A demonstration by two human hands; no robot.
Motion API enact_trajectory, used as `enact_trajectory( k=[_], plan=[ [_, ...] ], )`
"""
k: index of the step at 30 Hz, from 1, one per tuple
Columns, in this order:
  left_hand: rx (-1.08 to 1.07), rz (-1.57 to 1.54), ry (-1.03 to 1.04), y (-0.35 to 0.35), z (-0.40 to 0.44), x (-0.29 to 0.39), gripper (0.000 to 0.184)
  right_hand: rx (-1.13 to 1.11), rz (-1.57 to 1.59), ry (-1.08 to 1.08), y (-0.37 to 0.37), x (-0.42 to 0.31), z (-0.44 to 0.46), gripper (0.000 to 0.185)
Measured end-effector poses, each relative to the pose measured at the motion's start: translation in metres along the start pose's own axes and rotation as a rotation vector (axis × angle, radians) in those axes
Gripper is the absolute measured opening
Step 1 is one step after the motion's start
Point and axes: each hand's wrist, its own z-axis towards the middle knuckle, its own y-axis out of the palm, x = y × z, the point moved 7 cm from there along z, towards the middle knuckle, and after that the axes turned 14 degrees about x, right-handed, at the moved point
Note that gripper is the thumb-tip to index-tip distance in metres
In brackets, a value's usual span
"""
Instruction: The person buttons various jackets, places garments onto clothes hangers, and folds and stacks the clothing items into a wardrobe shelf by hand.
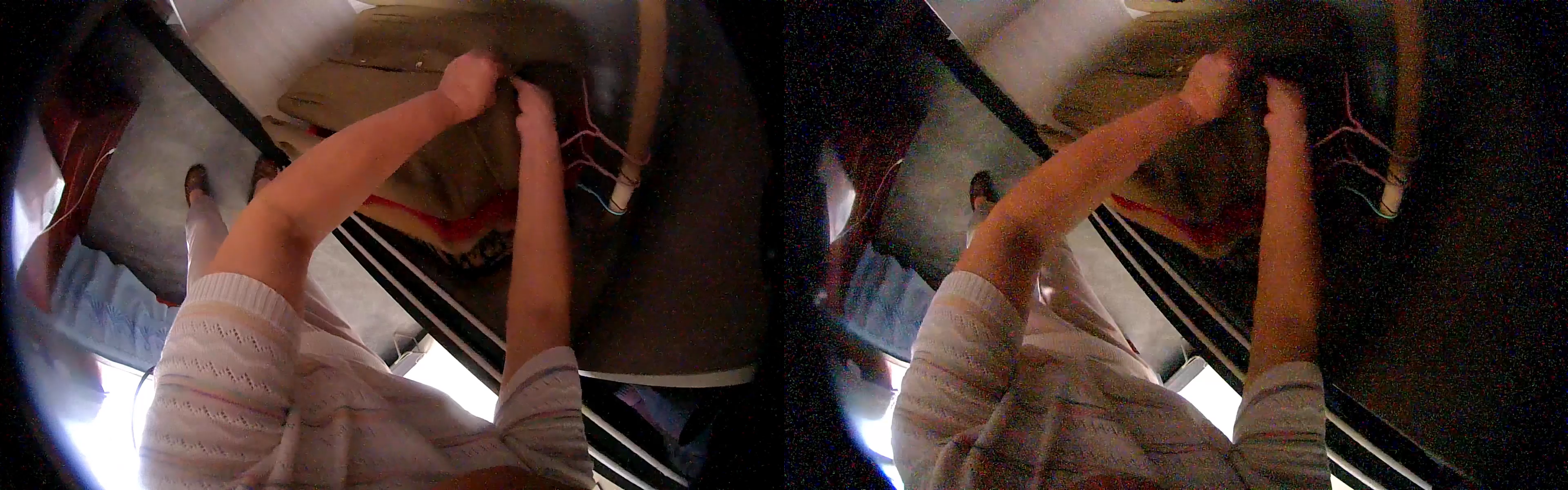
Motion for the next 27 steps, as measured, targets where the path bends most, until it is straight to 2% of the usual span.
enact_trajectory(
  k=[1, 4, 7, 10, 13, 16, 17, 20, 24, 27],
  plan=[
    [-0.025, 0.021, 0.017, 0.001, -0.004, 0.001, 0.031, -0.019, 0.013, -0.021, -0.001, 0.001, 0.001, 0.036],
    [0.143, -0.035, 0.12, 0.008, -0.032, -0.004, 0.038, -0.059, -0.104, -0.146, -0.006, -0.001, 0.003, 0.037],
    [0.063, -0.093, -0.038, -0.01, -0.069, -0.016, 0.042, -0.032, -0.559, -0.282, -0.002, -0.016, -0.003, 0.033],
    [-0.023, -0.036, -0.111, -0.023, -0.118, -0.039, 0.043, 0.151, -0.635, -0.924, -0.009, -0.057, -0.042, 0.022],
    [-0.127, 0.022, -0.122, -0.042, -0.166, -0.045, 0.05, 0.088, -0.411, -1.304, 0.003, -0.086, -0.082, 0.019],
    [-0.233, 0.043, -0.166, -0.059, -0.193, -0.051, 0.053, -0.337, -0.563, -1.411, 0.054, -0.071, -0.084, 0.019],
    [-0.306, 0.016, -0.197, -0.067, -0.197, -0.052, 0.053, -0.352, -0.805, -1.295, 0.064, -0.058, -0.082, 0.021],
    [-0.475, 0.094, -0.185, -0.082, -0.21, -0.057, 0.046, -0.602, -1.139, -1.14, 0.077, -0.017, -0.064, 0.023],
    [-0.538, 0.317, -0.207, -0.092, -0.226, -0.1, 0.036, -0.67, -1.318, -1.122, 0.079, 0.012, -0.06, 0.026],
    [-0.438, 0.401, -0.355, -0.094, -0.206, -0.145, 0.031, -0.724, -1.357, -1.247, 0.122, 0.024, -0.071, 0.031]
  ],
)
